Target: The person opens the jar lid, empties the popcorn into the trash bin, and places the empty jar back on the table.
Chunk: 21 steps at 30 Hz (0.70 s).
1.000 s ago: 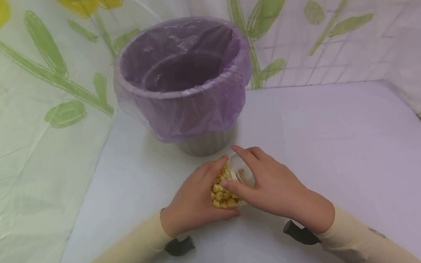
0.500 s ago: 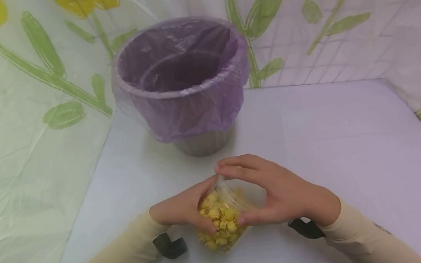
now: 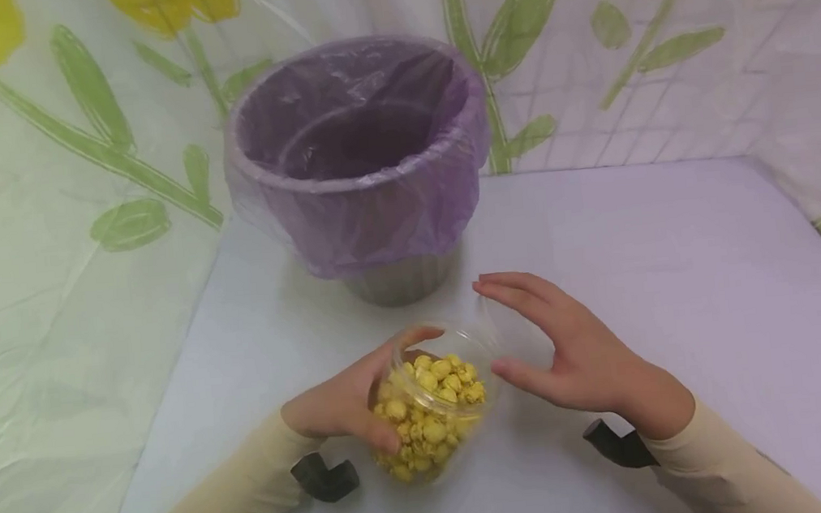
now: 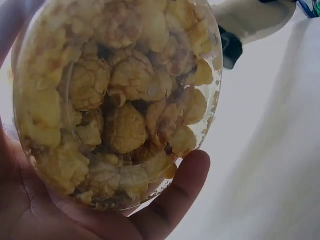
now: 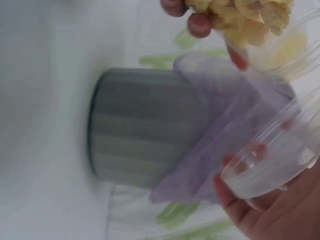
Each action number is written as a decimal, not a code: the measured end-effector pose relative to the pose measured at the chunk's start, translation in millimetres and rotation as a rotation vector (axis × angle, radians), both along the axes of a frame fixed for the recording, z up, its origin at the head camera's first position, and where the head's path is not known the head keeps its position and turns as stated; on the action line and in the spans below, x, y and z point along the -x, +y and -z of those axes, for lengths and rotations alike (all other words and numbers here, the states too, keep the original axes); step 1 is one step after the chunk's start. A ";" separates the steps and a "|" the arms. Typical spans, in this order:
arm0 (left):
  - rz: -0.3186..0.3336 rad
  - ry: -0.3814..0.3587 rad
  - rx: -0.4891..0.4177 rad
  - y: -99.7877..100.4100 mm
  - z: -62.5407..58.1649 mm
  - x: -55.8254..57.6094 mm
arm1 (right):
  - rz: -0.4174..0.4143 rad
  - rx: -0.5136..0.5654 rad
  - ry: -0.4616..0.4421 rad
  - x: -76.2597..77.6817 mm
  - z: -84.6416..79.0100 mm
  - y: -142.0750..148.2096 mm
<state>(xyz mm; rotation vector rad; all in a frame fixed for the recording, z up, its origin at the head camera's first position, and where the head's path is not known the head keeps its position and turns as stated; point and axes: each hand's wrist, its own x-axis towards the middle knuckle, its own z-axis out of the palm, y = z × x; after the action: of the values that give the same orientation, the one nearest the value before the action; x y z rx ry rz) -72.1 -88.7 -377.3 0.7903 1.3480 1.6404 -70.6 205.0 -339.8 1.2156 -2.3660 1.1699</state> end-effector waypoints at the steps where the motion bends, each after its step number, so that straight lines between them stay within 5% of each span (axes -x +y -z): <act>1: -0.010 0.002 0.004 -1.2 -0.3 0.1 | 0.053 -0.038 -0.020 -1.0 3.4 4.5; 13: -0.058 0.004 -0.060 -11.2 -5.9 2.5 | 0.497 -0.138 -0.221 -5.6 46.1 53.6; 21: -0.094 0.022 -0.101 -19.0 -13.0 4.1 | 0.581 -0.301 -0.432 -6.8 63.8 84.0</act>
<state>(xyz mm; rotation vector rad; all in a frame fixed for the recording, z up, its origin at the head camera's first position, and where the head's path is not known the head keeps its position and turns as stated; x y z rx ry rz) -76.2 -107.7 -364.2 0.8172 1.3441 1.7899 -63.7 288.9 -403.7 0.2792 -2.9969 0.9636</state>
